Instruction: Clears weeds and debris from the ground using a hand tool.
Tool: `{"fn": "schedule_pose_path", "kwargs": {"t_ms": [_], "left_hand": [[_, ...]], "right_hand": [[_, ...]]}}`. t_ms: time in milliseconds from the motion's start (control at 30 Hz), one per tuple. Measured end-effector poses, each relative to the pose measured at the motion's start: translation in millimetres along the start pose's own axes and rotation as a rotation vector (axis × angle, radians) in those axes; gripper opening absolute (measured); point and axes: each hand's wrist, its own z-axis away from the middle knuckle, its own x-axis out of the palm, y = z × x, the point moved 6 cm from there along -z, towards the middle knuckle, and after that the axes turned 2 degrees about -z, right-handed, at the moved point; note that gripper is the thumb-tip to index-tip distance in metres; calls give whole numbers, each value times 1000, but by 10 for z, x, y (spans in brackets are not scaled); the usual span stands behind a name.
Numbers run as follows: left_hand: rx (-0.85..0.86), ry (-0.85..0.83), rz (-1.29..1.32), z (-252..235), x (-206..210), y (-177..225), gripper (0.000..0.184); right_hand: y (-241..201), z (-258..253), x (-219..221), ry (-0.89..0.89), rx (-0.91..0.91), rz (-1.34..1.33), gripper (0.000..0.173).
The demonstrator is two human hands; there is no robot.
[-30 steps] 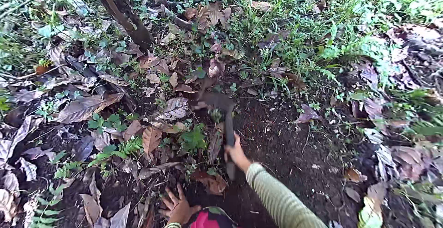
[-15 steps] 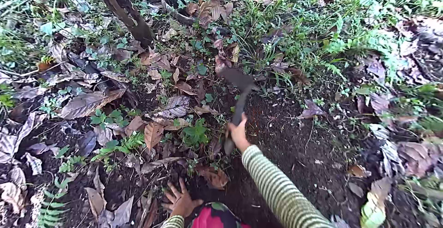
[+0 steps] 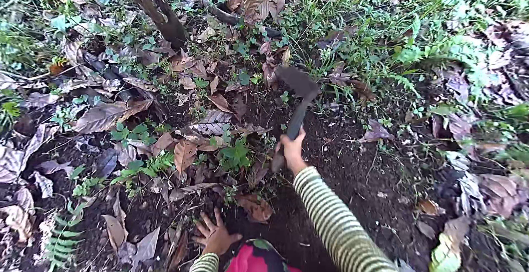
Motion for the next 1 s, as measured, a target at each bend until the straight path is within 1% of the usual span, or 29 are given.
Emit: {"fn": "schedule_pose_path", "kwargs": {"t_ms": [33,100,167,200,267,333,367,433,467,500,533,567,600,667,700,733,767,800,833,867,900,933,967,1000], "left_hand": [[0,5,0,-10,-3,2,152],[2,14,8,-10,25,13,151],[-2,17,10,-27,34,-5,150],[-6,11,10,-20,47,-17,150],[10,69,41,-45,73,-9,151],[20,43,55,-8,51,-5,150],[17,-12,53,36,-6,12,148],[12,-63,36,57,-72,18,146],[12,-77,36,58,-75,6,146],[17,-80,38,59,-64,8,146],[20,-82,35,49,-49,16,146],[26,-91,34,47,-58,19,146],[32,-106,31,67,-70,24,145],[48,-102,46,81,-115,37,142],[61,-94,56,85,-121,38,135],[74,-107,55,123,-99,24,118],[87,-146,76,175,-78,-35,93],[91,-178,122,156,33,-130,70],[71,-195,172,119,197,-210,60],[-39,-170,222,51,386,-304,56],[-148,-187,240,31,450,-368,58],[-220,-222,226,79,349,-402,63],[-237,-272,204,189,130,-397,66],[-252,-285,209,287,-41,-395,65]], "right_hand": [[296,285,-23,-85,66,93,98],[826,1003,-248,-270,241,303,100],[1016,1451,-525,-381,370,459,98],[967,1521,-641,-394,388,491,96],[622,1313,-703,-360,303,477,94],[166,921,-503,-289,164,442,91],[-57,682,-316,-245,92,402,89],[-395,206,155,-147,-11,280,89],[-455,34,400,-111,-25,211,90],[-408,-71,616,-98,-21,162,91],[-262,-63,787,-132,-5,168,93],[-33,90,885,-221,28,257,94],[245,383,870,-352,95,408,93],[691,1058,629,-626,237,688,92],[789,1293,469,-720,277,815,91],[811,1428,310,-784,290,914,90],[757,1459,192,-816,278,952,88],[633,1404,136,-821,257,936,87],[465,1291,140,-802,236,892,88],[267,1149,201,-761,200,827,89],[76,982,309,-699,148,734,90],[-110,797,457,-620,98,617,90],[-270,595,629,-526,59,493,90],[-387,398,801,-423,33,376,90]]}}
